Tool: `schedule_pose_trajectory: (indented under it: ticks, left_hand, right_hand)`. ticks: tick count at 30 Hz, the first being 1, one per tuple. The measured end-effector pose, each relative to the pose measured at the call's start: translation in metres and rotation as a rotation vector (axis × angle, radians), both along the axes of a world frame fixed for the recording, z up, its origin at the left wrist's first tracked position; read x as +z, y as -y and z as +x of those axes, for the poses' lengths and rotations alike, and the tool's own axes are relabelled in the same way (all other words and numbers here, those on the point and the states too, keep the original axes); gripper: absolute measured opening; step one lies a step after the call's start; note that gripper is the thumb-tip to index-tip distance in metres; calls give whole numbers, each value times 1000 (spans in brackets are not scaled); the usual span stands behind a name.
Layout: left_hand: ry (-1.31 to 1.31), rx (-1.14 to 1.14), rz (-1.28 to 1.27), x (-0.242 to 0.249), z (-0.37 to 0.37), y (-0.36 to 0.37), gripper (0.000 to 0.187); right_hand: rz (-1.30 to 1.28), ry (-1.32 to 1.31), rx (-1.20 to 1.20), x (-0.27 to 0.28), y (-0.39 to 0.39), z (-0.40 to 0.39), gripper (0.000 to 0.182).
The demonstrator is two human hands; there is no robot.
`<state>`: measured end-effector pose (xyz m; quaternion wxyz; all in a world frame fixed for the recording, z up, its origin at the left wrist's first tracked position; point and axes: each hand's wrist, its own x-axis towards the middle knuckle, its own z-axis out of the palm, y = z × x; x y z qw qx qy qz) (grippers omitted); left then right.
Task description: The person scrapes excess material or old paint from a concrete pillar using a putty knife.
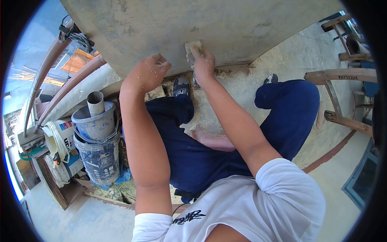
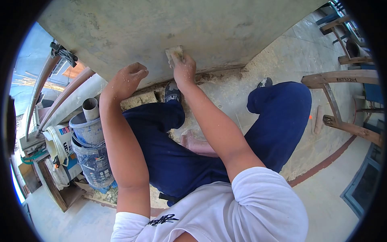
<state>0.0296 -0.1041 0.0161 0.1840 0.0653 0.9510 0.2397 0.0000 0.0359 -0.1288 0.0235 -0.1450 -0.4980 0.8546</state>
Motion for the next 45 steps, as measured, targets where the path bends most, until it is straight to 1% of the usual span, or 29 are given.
schedule_pose_trajectory:
  ticks: [2, 6, 8, 9, 11, 12, 14, 17, 18, 19, 20, 21, 23, 24, 26, 27, 28, 29, 30, 31, 32, 33, 35, 36, 38, 40, 43, 44, 45]
  left_hand:
    - [112, 239, -28, 3, 1, -3, 38]
    - [100, 225, -50, -3, 2, -1, 39]
    - [89, 155, -22, -1, -1, 2, 41]
    - [99, 152, -23, 0, 2, 2, 41]
    - [39, 31, -31, 7, 5, 2, 42]
    - [25, 27, -31, 6, 5, 2, 42]
    - [105, 230, -35, 1, 4, 5, 38]
    - [97, 234, -65, 2, 2, 4, 36]
    - [113, 233, -63, 5, 2, 2, 36]
    - [125, 156, -73, 11, 4, -1, 34]
    - [136, 78, -80, 13, 5, -4, 33]
    - [170, 78, -76, 10, 7, -5, 33]
    - [159, 211, -42, 6, 7, -5, 32]
    - [74, 73, 8, -4, 7, 9, 41]
    - [55, 66, -9, -8, 4, 14, 41]
    - [57, 63, -31, -7, 3, 14, 41]
    - [54, 62, -26, -8, 2, 11, 41]
    - [71, 142, -34, -9, 0, 9, 41]
    - [89, 226, -42, -11, -2, 8, 40]
    - [112, 230, -43, -13, -1, 8, 40]
    - [90, 141, -25, -12, 1, 7, 40]
    - [55, 54, -3, -9, 1, 6, 40]
    - [123, 107, -16, -7, 4, 2, 40]
    - [104, 65, -42, -8, 5, 3, 41]
    - [46, 25, -63, -5, -2, 4, 41]
    - [108, 84, -40, -5, -5, 1, 41]
    - [96, 170, -74, -10, -9, -2, 41]
    - [133, 165, -77, -13, -3, -2, 41]
    - [96, 88, -83, -11, -2, -2, 41]
  right_hand:
    - [355, 285, 75, -45, -12, 0, 17]
    - [249, 246, 35, 1, -5, 2, 17]
    - [-3, 23, 43, 51, 2, -2, 18]
    - [-4, 33, 41, 56, 2, -1, 18]
    - [-4, -59, 12, 67, 2, -3, 17]
    - [-4, -73, 8, 57, -2, -2, 17]
    - [163, 185, 34, 10, -11, 0, 16]
    - [150, 253, 56, -16, -21, -5, 16]
    - [39, 182, 37, 2, -17, -5, 17]
    - [-69, 130, 17, 34, -11, -2, 17]
    - [-57, 40, 40, 68, -12, -3, 18]
    - [-46, -52, 65, 85, -12, -3, 19]
    - [38, -64, 20, 68, -13, -4, 19]
    - [125, -129, -20, 65, -15, -10, 18]
    - [222, 134, 17, 19, -29, -4, 18]
    - [228, 118, 14, -8, -37, -7, 18]
    - [256, 192, -1, -36, -44, -9, 18]
    - [279, 271, -18, -51, -47, -10, 18]
    - [279, 275, -15, -39, -47, -12, 18]
    - [202, 176, 20, -14, -45, -11, 18]
    - [122, 89, 48, 6, -45, -6, 18]
    - [121, 109, 49, 21, -42, -10, 18]
    - [108, -163, -65, 41, -37, -18, 19]
    - [106, -162, -78, 33, -41, -13, 19]
    - [345, 171, 35, -8, -53, -6, 22]
    - [413, 412, 14, -65, -67, -5, 24]
    - [319, 297, -7, -48, -61, -10, 23]
    - [319, 334, -5, -39, -57, -1, 23]
    - [221, 189, 14, -11, -50, -2, 22]
